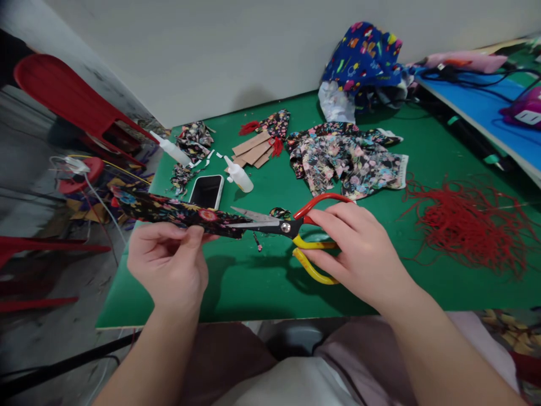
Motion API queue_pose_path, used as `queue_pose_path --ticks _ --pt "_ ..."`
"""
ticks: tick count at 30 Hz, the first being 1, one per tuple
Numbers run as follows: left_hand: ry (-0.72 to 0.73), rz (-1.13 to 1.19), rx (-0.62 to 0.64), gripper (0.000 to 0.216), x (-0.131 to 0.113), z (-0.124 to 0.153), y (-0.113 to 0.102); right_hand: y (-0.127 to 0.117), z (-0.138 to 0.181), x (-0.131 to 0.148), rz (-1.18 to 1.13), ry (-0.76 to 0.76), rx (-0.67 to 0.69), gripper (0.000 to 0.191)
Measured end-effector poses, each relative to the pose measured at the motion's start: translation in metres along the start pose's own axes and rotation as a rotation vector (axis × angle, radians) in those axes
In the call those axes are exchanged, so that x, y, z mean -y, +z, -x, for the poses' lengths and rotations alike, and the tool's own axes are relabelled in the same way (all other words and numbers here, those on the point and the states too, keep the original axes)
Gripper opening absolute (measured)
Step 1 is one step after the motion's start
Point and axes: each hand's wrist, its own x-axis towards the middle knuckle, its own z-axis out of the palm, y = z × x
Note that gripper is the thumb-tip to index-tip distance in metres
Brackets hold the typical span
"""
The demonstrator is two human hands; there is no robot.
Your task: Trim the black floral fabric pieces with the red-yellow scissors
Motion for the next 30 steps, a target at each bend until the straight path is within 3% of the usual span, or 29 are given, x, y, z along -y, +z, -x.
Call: queue_pose_path --ticks 8,30 --pt "0.068 -0.016 0.068 0.02 0.0009 0.001 -0.0008 0.0016 -0.002 0.0011 -0.003 -0.039 -0.036 0.032" --pt "-0.067 0.026 0.129 0.017 -0.0015 0.003 0.0022 0.0079 0.0006 0.0044 0.054 -0.049 -0.159 0.034"
